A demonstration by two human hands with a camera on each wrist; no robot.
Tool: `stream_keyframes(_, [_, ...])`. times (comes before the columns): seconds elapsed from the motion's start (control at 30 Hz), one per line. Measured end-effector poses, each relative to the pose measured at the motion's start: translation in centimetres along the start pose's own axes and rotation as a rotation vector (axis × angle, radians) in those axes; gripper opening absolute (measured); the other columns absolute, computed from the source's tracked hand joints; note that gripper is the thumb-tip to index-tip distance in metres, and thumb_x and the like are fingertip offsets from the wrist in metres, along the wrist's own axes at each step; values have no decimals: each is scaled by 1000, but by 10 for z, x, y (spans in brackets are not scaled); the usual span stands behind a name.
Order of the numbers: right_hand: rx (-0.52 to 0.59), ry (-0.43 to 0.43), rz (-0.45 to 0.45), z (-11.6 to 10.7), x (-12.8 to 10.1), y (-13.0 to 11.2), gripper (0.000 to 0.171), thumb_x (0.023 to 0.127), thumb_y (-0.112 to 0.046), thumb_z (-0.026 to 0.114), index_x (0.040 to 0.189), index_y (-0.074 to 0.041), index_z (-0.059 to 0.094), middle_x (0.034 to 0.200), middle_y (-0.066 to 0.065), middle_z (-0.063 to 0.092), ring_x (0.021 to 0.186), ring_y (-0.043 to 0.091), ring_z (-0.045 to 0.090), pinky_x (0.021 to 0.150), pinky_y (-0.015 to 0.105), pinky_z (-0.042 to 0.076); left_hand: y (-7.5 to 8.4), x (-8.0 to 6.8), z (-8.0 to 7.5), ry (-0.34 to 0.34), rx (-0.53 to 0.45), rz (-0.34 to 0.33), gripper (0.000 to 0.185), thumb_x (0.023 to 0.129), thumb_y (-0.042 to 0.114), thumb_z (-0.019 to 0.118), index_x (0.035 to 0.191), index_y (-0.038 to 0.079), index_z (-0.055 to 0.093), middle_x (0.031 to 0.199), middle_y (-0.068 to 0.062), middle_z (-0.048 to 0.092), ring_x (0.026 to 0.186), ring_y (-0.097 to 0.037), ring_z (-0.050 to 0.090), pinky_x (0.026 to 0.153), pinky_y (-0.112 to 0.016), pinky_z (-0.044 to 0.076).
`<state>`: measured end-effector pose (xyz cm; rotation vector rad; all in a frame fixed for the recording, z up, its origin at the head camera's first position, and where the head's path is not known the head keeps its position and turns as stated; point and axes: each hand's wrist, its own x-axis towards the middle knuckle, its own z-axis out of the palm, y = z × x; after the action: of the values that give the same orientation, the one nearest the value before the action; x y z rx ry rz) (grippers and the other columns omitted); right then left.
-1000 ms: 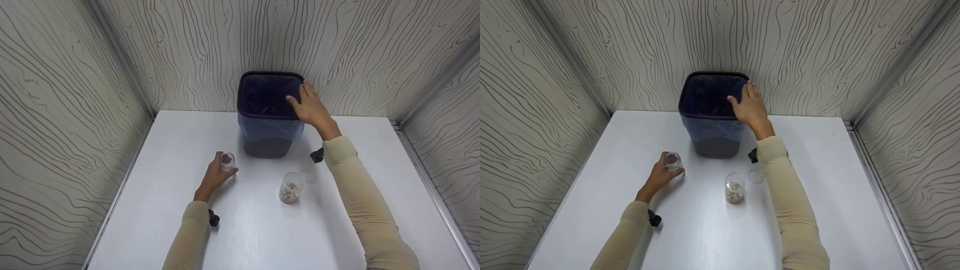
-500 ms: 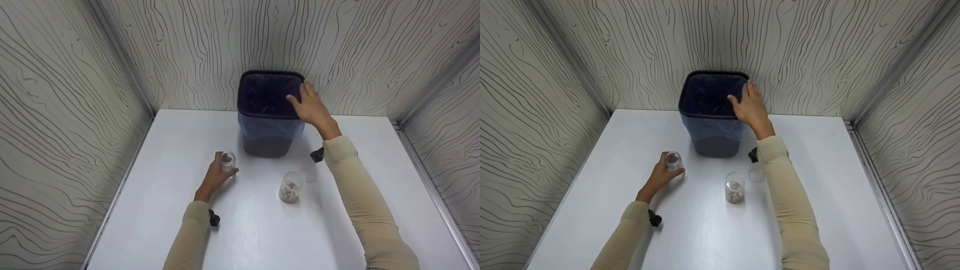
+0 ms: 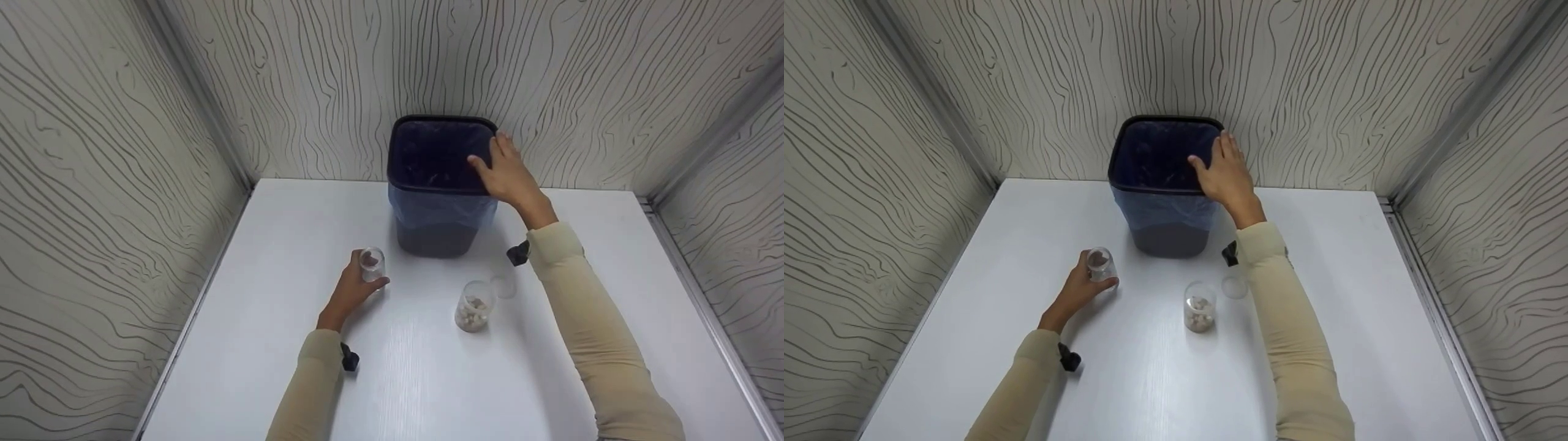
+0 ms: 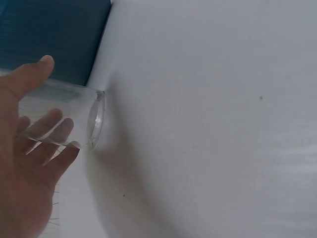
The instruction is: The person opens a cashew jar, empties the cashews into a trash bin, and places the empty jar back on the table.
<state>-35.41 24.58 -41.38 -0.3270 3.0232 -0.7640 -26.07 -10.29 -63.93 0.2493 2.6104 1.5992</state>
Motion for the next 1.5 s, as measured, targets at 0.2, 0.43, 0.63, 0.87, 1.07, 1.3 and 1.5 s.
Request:
stream_keyframes(0.2, [0, 1, -3, 0, 1, 1, 91, 112, -60, 29, 167, 7, 3, 177, 26, -7, 165, 44, -10, 133, 59, 2, -1, -1, 0, -12, -16, -5, 81, 91, 28, 85, 153, 10, 38, 152, -20, 58, 143, -42, 55, 118, -59, 44])
stream_keyframes(0.43, [-1, 0, -2, 0, 0, 1, 90, 112, -60, 29, 167, 7, 3, 177, 26, -7, 165, 43, -11, 133, 59, 1, -3, -2, -1, -14, -44, 17, 82, 90, 27, 86, 154, 8, 38, 152, -20, 57, 143, -41, 54, 119, -58, 42])
stream_keyframes(0.63, [6, -6, 5, 1, 1, 1, 91, 112, -62, 27, 167, 6, 2, 178, 23, -10, 165, 43, -10, 133, 58, 0, -3, -3, -2, -15, -85, 3, 83, 90, 28, 86, 155, 7, 38, 154, -20, 54, 145, -40, 52, 121, -59, 40])
stream_keyframes(0.87, [9, -10, 12, 1, 1, 2, 91, 112, -62, 27, 168, 5, 1, 178, 22, -9, 166, 43, -8, 133, 59, 2, -4, -4, -4, -5, -87, -12, 83, 91, 32, 85, 155, 6, 39, 157, -19, 51, 149, -40, 47, 123, -61, 37])
stream_keyframes(1.07, [15, 0, -1, 2, 1, 3, 90, 112, -61, 27, 167, 6, 2, 178, 24, -9, 166, 42, -9, 133, 59, 2, -1, -5, -7, 20, -58, 3, 79, 91, 34, 85, 152, 4, 44, 152, -19, 55, 145, -38, 52, 120, -58, 42])
stream_keyframes(1.3, [14, 9, 4, 2, 2, 2, 89, 113, -59, 30, 167, 7, 5, 178, 24, -8, 165, 44, -6, 133, 59, 4, 5, -7, -10, 38, -57, -2, 78, 91, 35, 85, 150, 3, 44, 149, -18, 57, 140, -36, 55, 119, -54, 44])
stream_keyframes(1.5, [18, 9, 11, 2, 1, 2, 89, 112, -60, 29, 168, 5, 4, 178, 23, -8, 165, 44, -6, 133, 59, 3, 8, -9, -14, 49, -45, 9, 78, 92, 35, 84, 150, 4, 44, 149, -16, 57, 142, -35, 55, 119, -54, 45])
